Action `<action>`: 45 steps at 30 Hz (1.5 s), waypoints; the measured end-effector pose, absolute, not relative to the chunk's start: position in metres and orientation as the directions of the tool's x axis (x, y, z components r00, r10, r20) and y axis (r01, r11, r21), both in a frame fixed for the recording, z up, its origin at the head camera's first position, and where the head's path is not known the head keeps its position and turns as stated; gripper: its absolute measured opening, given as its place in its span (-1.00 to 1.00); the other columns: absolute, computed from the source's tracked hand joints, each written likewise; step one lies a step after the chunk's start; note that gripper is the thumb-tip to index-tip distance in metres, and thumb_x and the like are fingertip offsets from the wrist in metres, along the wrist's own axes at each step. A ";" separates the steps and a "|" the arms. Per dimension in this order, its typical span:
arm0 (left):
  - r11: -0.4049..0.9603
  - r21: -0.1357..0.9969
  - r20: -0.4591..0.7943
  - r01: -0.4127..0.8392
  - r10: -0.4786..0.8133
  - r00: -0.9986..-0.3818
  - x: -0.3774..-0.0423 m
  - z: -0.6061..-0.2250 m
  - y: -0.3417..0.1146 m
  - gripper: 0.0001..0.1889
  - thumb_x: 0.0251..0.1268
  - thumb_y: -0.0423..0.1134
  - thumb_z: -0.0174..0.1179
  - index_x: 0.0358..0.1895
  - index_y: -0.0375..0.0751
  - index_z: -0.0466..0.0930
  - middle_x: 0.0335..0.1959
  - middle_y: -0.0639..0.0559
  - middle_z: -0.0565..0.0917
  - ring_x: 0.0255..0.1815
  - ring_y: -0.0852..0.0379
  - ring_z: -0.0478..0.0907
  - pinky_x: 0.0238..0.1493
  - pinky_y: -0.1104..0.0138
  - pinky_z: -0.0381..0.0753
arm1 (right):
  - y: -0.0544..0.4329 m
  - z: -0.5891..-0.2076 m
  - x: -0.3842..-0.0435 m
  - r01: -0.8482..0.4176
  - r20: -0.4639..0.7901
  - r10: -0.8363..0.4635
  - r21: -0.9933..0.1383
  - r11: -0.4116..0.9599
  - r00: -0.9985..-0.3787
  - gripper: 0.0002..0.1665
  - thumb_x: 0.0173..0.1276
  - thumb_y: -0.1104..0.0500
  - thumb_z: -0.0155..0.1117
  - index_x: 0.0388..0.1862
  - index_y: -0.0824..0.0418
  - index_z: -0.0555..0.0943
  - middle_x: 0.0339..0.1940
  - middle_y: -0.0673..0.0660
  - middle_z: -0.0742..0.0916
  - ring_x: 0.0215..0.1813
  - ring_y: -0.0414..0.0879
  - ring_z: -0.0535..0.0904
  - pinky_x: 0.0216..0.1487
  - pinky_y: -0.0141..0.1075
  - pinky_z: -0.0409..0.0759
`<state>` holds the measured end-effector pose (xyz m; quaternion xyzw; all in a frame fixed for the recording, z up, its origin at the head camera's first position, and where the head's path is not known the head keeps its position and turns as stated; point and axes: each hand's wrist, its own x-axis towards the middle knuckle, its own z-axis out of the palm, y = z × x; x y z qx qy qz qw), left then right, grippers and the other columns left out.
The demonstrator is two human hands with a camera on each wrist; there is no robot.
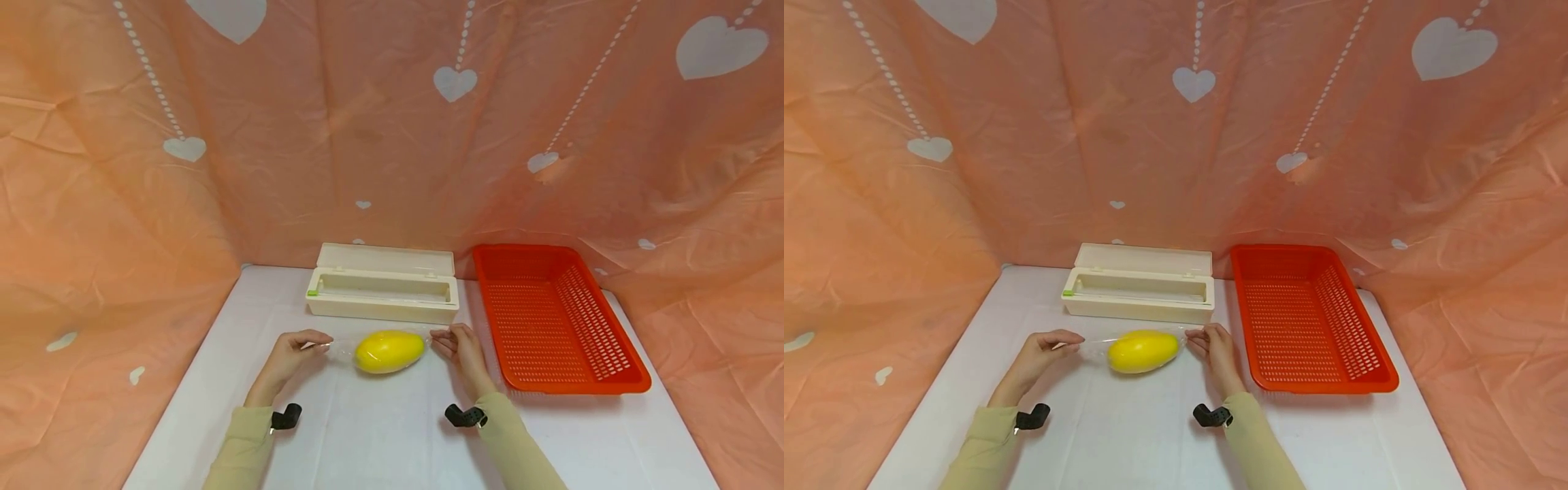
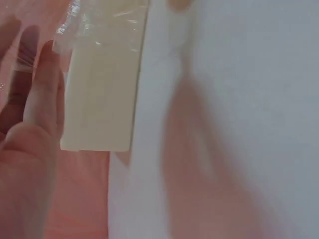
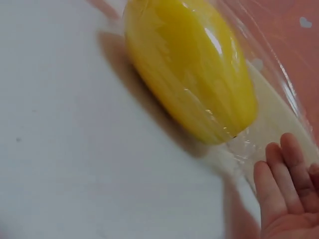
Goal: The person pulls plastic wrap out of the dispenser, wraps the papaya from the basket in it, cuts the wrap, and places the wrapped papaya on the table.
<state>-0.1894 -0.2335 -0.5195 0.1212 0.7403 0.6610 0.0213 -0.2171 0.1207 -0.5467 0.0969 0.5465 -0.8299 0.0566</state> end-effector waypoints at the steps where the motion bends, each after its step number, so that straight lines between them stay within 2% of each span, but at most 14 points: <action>1: 0.075 0.980 0.164 0.186 0.230 -0.959 -0.188 -0.521 -0.234 -0.82 0.12 -0.49 0.32 -0.20 -0.52 0.68 -0.19 -0.28 0.67 -0.12 0.17 0.60 -0.01 0.41 0.58 | 0.121 -0.548 -0.217 0.195 -0.220 0.016 -0.892 -0.407 -0.975 -0.82 0.48 0.28 -0.18 -0.34 0.29 0.34 -0.29 0.26 0.72 -0.12 0.07 0.68 0.08 -0.09 0.56; 5: 0.027 0.961 0.252 0.275 0.323 -0.912 -0.179 -0.527 -0.234 -0.84 0.11 -0.60 0.26 -0.22 -0.59 0.65 -0.17 -0.36 0.64 -0.09 0.17 0.58 -0.05 0.42 0.59 | 0.121 -0.552 -0.215 0.185 -0.231 0.042 -0.864 -0.467 -0.972 -0.74 0.44 0.33 -0.18 -0.47 0.28 0.38 -0.37 0.24 0.73 -0.19 0.03 0.69 0.06 -0.11 0.57; 8: 0.022 0.955 0.265 0.295 0.381 -0.886 -0.171 -0.529 -0.234 -0.85 0.10 -0.63 0.25 -0.23 -0.63 0.63 -0.16 -0.40 0.61 -0.10 0.12 0.58 -0.10 0.42 0.60 | 0.120 -0.554 -0.215 0.185 -0.247 0.059 -0.845 -0.502 -0.967 -0.73 0.40 0.35 -0.15 -0.50 0.28 0.43 -0.41 0.22 0.74 -0.22 0.00 0.70 0.03 -0.12 0.58; 11: 0.050 0.965 0.219 0.259 0.395 -0.892 -0.163 -0.529 -0.231 -0.90 0.16 -0.56 0.24 -0.29 -0.59 0.66 -0.17 -0.37 0.61 -0.10 0.10 0.56 -0.12 0.41 0.60 | 0.120 -0.555 -0.215 0.196 -0.269 0.067 -0.830 -0.522 -0.961 -0.75 0.36 0.36 -0.13 -0.45 0.33 0.50 -0.42 0.22 0.74 -0.23 0.00 0.70 0.02 -0.14 0.59; 14: 0.109 0.968 0.168 0.227 0.391 -0.905 -0.158 -0.530 -0.226 -0.86 0.27 -0.45 0.21 -0.35 -0.51 0.70 -0.18 -0.30 0.61 -0.09 0.08 0.53 -0.10 0.39 0.59 | 0.119 -0.558 -0.217 0.217 -0.299 0.073 -0.819 -0.531 -0.952 -0.74 0.34 0.36 -0.12 -0.36 0.41 0.54 -0.43 0.23 0.74 -0.23 0.01 0.70 0.01 -0.14 0.60; 17: 0.170 0.959 0.150 0.229 0.382 -0.912 -0.156 -0.533 -0.220 -0.82 0.31 -0.40 0.19 -0.39 -0.45 0.71 -0.19 -0.24 0.61 -0.11 0.07 0.52 -0.12 0.37 0.61 | 0.119 -0.560 -0.218 0.236 -0.322 0.081 -0.822 -0.519 -0.943 -0.74 0.33 0.36 -0.13 -0.34 0.46 0.54 -0.42 0.24 0.74 -0.25 0.01 0.71 -0.02 -0.16 0.61; 22: 0.259 0.939 0.118 0.225 0.373 -0.921 -0.155 -0.537 -0.214 -0.84 0.26 -0.33 0.26 -0.40 -0.36 0.74 -0.22 -0.11 0.60 -0.16 0.10 0.51 -0.18 0.38 0.63 | 0.119 -0.561 -0.221 0.284 -0.364 0.082 -0.832 -0.476 -0.928 -0.76 0.32 0.35 -0.14 -0.38 0.46 0.49 -0.38 0.28 0.74 -0.25 0.01 0.70 -0.01 -0.15 0.60; 26: 0.348 0.908 0.095 0.235 0.375 -0.922 -0.157 -0.541 -0.212 -0.83 0.25 -0.24 0.29 -0.39 -0.28 0.76 -0.25 0.01 0.58 -0.18 0.13 0.50 -0.18 0.39 0.63 | 0.119 -0.559 -0.220 0.325 -0.385 0.075 -0.856 -0.402 -0.920 -0.77 0.31 0.33 -0.15 -0.35 0.45 0.47 -0.32 0.28 0.73 -0.19 0.02 0.69 0.02 -0.13 0.59; 30: 0.405 0.883 0.088 0.238 0.355 -0.931 -0.158 -0.544 -0.211 -0.84 0.24 -0.23 0.30 -0.39 -0.25 0.76 -0.27 0.05 0.59 -0.19 0.11 0.51 -0.18 0.39 0.63 | 0.122 -0.557 -0.216 0.362 -0.396 0.028 -0.865 -0.347 -0.918 -0.75 0.35 0.31 -0.12 -0.28 0.48 0.47 -0.26 0.30 0.71 -0.12 0.07 0.67 0.05 -0.09 0.57; 35: 0.443 0.881 0.050 0.166 0.262 -0.964 -0.159 -0.538 -0.211 -0.76 0.29 -0.20 0.26 -0.49 -0.25 0.74 -0.32 0.04 0.63 -0.23 0.09 0.53 -0.20 0.36 0.60 | 0.132 -0.555 -0.210 0.392 -0.388 -0.078 -0.869 -0.303 -0.918 -0.74 0.45 0.28 -0.06 -0.15 0.51 0.46 -0.20 0.32 0.69 -0.06 0.13 0.65 0.07 -0.07 0.56; 38: 0.459 0.885 0.001 0.079 0.167 -0.986 -0.163 -0.530 -0.210 -0.68 0.31 -0.14 0.23 -0.56 -0.23 0.70 -0.40 0.05 0.66 -0.36 0.11 0.52 -0.34 0.37 0.55 | 0.136 -0.554 -0.208 0.400 -0.378 -0.130 -0.874 -0.276 -0.917 -0.71 0.47 0.25 -0.02 -0.08 0.52 0.45 -0.17 0.35 0.69 -0.02 0.15 0.64 0.08 -0.08 0.56; 40: 0.482 0.875 -0.013 0.037 0.100 -0.995 -0.167 -0.522 -0.206 -0.65 0.30 -0.10 0.24 -0.60 -0.24 0.66 -0.51 0.05 0.64 -0.47 0.15 0.45 -0.46 0.41 0.44 | 0.137 -0.553 -0.207 0.400 -0.372 -0.149 -0.875 -0.274 -0.916 -0.69 0.47 0.24 0.00 -0.07 0.53 0.45 -0.15 0.37 0.69 0.00 0.16 0.63 0.09 -0.07 0.56; 43: 0.541 0.841 0.039 0.026 -0.013 -0.999 -0.173 -0.508 -0.196 -0.65 0.21 -0.10 0.33 -0.65 -0.23 0.60 -0.63 0.03 0.58 -0.57 0.13 0.35 -0.53 0.39 0.32 | 0.138 -0.553 -0.206 0.403 -0.372 -0.159 -0.875 -0.269 -0.914 -0.68 0.47 0.24 0.01 -0.06 0.54 0.45 -0.13 0.38 0.68 0.00 0.16 0.63 0.09 -0.07 0.56; 45: 0.575 0.816 0.114 0.052 -0.072 -0.991 -0.178 -0.499 -0.187 -0.68 0.13 -0.13 0.40 -0.66 -0.22 0.60 -0.64 0.01 0.58 -0.57 0.06 0.37 -0.49 0.32 0.36 | 0.139 -0.553 -0.206 0.404 -0.372 -0.162 -0.874 -0.269 -0.914 -0.68 0.48 0.24 0.01 -0.05 0.55 0.45 -0.12 0.39 0.68 0.00 0.16 0.63 0.09 -0.07 0.55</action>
